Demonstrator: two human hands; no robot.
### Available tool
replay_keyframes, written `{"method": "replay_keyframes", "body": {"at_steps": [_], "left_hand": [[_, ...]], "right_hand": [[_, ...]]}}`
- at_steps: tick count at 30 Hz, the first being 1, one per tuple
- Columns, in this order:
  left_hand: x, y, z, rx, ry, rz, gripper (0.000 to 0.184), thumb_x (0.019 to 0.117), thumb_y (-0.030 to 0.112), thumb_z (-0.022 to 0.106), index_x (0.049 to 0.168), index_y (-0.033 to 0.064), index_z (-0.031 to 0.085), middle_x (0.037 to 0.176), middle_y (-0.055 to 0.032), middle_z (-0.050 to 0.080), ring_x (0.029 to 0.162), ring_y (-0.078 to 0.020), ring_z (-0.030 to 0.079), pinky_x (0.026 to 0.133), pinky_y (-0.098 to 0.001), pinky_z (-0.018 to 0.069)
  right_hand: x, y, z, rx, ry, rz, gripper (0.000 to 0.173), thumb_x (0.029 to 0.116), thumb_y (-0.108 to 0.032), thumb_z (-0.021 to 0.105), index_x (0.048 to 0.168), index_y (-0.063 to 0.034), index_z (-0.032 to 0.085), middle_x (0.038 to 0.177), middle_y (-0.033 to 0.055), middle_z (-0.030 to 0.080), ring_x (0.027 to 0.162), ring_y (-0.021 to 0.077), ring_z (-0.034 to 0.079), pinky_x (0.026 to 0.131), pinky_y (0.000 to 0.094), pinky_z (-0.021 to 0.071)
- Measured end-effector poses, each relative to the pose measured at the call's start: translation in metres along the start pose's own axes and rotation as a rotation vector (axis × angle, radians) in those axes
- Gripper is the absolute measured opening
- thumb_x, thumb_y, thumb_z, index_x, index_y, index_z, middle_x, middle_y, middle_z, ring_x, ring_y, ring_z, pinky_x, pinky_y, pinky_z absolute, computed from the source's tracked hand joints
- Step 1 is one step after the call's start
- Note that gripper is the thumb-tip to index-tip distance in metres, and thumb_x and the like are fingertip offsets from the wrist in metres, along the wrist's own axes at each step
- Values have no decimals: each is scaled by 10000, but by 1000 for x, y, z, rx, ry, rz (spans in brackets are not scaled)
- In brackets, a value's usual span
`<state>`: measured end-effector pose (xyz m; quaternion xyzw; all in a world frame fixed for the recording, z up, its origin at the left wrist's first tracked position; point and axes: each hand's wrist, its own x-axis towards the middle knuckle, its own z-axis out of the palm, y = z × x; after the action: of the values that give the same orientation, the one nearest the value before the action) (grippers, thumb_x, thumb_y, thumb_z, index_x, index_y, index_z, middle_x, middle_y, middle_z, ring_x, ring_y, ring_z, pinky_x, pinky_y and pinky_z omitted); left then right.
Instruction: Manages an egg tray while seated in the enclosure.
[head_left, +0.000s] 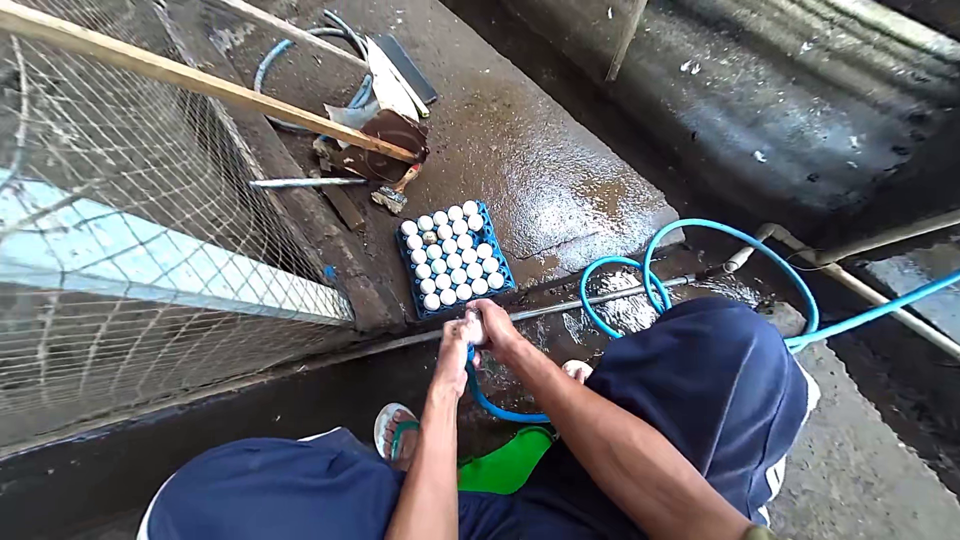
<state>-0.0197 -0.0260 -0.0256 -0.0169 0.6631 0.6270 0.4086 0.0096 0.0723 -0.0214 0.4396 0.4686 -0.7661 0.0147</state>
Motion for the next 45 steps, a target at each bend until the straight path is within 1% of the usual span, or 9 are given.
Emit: {"method": "replay_keyframes", "body": {"at_steps": [3,7,10,16,20,24,33,38,45], "left_hand": [[-7,8,7,-1,2,16,532,1128,391,216,1502,78,428,1340,-120,603,1123,-179,615,955,-382,520],[-15,7,20,121,76,12,484,1132,367,202,1079,71,581,713,-6,553,513,-65,469,451,-224,407],[-24,15,27,111,85,61,515,1141,281,183,1470,-24,435,1378,-204,553,1200,-222,560,1033,-394,451],[-18,16,24,38,-100,-103,440,1118,355,216,884,124,508,558,28,443,390,-57,350,365,-198,307],[-11,19,15,-13,-111,-133,343,1117,365,283,1120,140,541,677,13,522,442,-48,405,398,-188,357],[2,18,15,-68,11,-68,453,1119,411,279,1344,118,543,944,-52,657,685,-117,596,584,-277,515],[32,13,-1,-125,21,-181,527,1123,425,181,903,95,528,640,-17,537,407,-69,380,384,-201,344],[63,16,-11,-93,48,-150,394,1116,348,362,1339,58,508,900,-91,647,703,-165,647,655,-307,571],[166,32,13,456,-4,73,476,965,109,686,1387,-33,517,1252,-207,616,1023,-232,654,899,-395,560]], "right_hand": [[-17,3,3,-336,55,-310,438,1099,-264,328,1377,-39,579,1260,189,664,1128,270,656,982,479,519],[-11,-3,-3,-263,83,-113,417,1093,-315,404,1367,-41,557,1234,224,642,1122,332,632,955,540,507],[-27,-3,1,-321,101,-198,399,1086,-300,419,1344,-41,579,1224,210,667,1153,326,639,994,540,492],[-5,-10,-14,51,78,65,400,1088,-342,426,1311,-31,545,1084,195,624,907,297,626,753,495,531],[7,-5,-21,410,-30,35,388,1110,-323,315,1226,-29,539,973,147,622,827,245,631,718,439,550],[-4,-8,-7,-186,28,-287,398,1089,-276,377,1334,-50,595,1148,172,684,1027,276,665,895,490,536],[52,14,-29,-101,-78,202,405,1103,-219,395,1470,-47,406,1105,187,607,736,220,627,651,371,563],[44,33,-38,-267,-578,200,566,1020,-286,595,1530,-181,371,1017,65,616,577,75,501,497,236,434],[81,38,-31,-78,-152,84,374,1101,-340,482,1308,-43,575,935,103,611,649,142,495,601,318,441]]}}
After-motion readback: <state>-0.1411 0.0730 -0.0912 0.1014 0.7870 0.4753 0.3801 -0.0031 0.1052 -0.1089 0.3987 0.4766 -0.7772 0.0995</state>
